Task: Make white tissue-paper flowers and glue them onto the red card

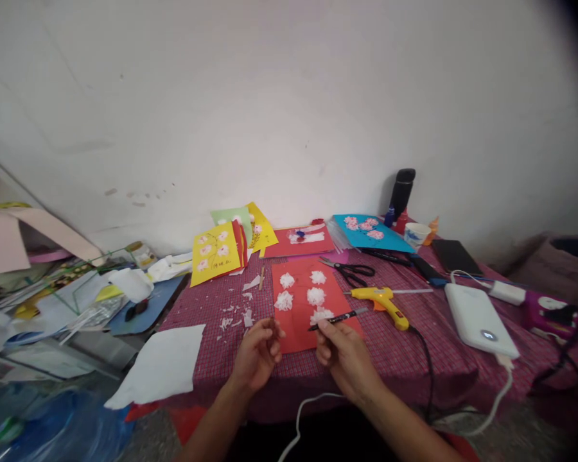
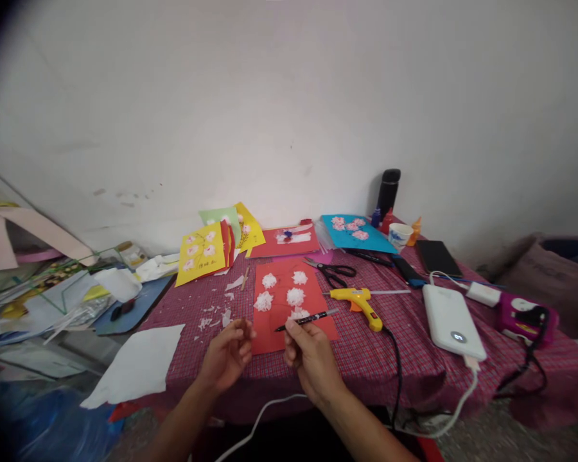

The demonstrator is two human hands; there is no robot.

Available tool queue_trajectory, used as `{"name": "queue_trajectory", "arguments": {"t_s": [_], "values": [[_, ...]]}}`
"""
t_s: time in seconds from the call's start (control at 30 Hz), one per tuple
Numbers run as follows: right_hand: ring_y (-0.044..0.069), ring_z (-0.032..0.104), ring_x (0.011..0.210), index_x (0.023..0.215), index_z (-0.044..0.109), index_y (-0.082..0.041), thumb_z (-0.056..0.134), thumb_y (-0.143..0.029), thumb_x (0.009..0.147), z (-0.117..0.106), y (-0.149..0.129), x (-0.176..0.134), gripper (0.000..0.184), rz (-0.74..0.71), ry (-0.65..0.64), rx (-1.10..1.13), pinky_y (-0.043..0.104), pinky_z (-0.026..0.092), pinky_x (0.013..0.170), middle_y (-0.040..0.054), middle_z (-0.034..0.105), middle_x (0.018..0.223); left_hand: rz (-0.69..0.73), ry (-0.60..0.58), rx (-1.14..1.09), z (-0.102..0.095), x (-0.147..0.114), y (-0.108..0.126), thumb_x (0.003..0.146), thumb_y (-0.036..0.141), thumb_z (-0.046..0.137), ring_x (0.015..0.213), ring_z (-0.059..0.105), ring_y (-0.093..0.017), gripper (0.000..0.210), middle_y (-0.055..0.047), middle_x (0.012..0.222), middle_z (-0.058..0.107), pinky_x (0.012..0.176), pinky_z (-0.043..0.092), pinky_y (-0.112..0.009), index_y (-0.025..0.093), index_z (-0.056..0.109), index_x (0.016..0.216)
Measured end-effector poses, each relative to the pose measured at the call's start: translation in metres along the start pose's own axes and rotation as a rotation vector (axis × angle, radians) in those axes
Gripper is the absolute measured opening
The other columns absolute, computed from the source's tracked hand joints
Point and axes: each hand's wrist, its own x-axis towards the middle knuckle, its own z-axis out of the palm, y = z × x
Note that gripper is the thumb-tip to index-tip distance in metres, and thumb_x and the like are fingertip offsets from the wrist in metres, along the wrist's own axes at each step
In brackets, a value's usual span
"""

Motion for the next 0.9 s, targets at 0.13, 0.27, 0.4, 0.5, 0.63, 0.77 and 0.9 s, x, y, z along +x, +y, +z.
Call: {"name": "queue_trajectory", "arguments": {"t_s": [0.13, 0.27, 0.4, 0.5, 0.63, 0.77, 0.9], "values": [[0.005, 0.043, 0.044, 0.072, 0.063, -0.015, 0.086, -0.043, 0.074, 0.000, 0.001, 0.000, 0.036, 0.010, 0.008, -0.003, 0.020, 0.032, 0.042, -0.0043, 0.056, 0.063, 0.003, -0.019, -0.006, 0.001, 0.002, 0.000, 0.063, 0.015, 0.069, 0.048, 0.046, -0.005, 0.029, 0.001, 0.078, 0.066, 0.046, 0.036, -0.019, 0.016, 0.062, 0.091], [0.005, 0.043, 0.044, 0.075, 0.065, -0.015, 0.086, -0.043, 0.075, -0.001, 0.004, 0.000, 0.035, 0.009, 0.017, -0.014, 0.020, 0.033, 0.041, -0.0043, 0.057, 0.064, -0.003, -0.022, -0.025, 0.000, 0.004, 0.000, 0.062, 0.014, 0.070, 0.048, 0.046, -0.006, 0.028, 0.001, 0.077, 0.066, 0.045, 0.036, -0.019, 0.016, 0.062, 0.089], [0.005, 0.044, 0.044, 0.073, 0.064, -0.015, 0.086, -0.043, 0.075, -0.002, 0.006, 0.001, 0.036, -0.001, 0.016, -0.025, 0.020, 0.034, 0.041, -0.0042, 0.057, 0.064, -0.012, 0.019, -0.053, 0.001, 0.006, 0.000, 0.074, 0.033, 0.078, 0.047, 0.047, -0.006, 0.029, 0.001, 0.076, 0.065, 0.045, 0.037, -0.020, 0.016, 0.062, 0.092], [0.005, 0.043, 0.044, 0.073, 0.064, -0.016, 0.086, -0.042, 0.075, -0.002, 0.006, 0.001, 0.035, 0.006, 0.021, -0.016, 0.020, 0.034, 0.041, -0.0045, 0.057, 0.063, -0.011, 0.041, -0.036, 0.002, 0.008, -0.001, 0.077, 0.044, 0.081, 0.046, 0.045, -0.004, 0.038, 0.002, 0.073, 0.064, 0.044, 0.034, -0.018, 0.015, 0.062, 0.092], [0.005, 0.044, 0.044, 0.071, 0.063, -0.016, 0.087, -0.043, 0.074, -0.002, 0.005, 0.000, 0.036, 0.003, 0.029, -0.002, 0.020, 0.034, 0.042, -0.0043, 0.058, 0.064, -0.020, 0.013, 0.014, 0.002, 0.007, -0.005, 0.074, 0.044, 0.084, 0.043, 0.038, -0.002, 0.041, 0.005, 0.068, 0.057, 0.041, 0.028, -0.016, 0.016, 0.057, 0.086], [0.006, 0.043, 0.044, 0.069, 0.061, -0.017, 0.087, -0.044, 0.073, 0.000, 0.007, -0.001, 0.038, 0.005, 0.047, -0.014, 0.021, 0.032, 0.042, -0.0043, 0.058, 0.060, 0.003, -0.006, 0.102, 0.013, -0.001, -0.016, 0.065, 0.032, 0.090, 0.041, 0.027, -0.001, 0.043, 0.012, 0.059, 0.041, 0.039, 0.023, -0.016, 0.018, 0.056, 0.087], [0.007, 0.044, 0.042, 0.067, 0.061, -0.017, 0.082, -0.050, 0.077, 0.002, 0.011, -0.002, 0.041, 0.000, 0.028, -0.077, 0.021, 0.031, 0.043, -0.0048, 0.053, 0.049, 0.082, -0.061, 0.183, 0.032, -0.008, -0.032, 0.065, 0.033, 0.090, 0.040, 0.028, -0.001, 0.044, 0.012, 0.059, 0.044, 0.038, 0.024, -0.017, 0.018, 0.060, 0.093]]}}
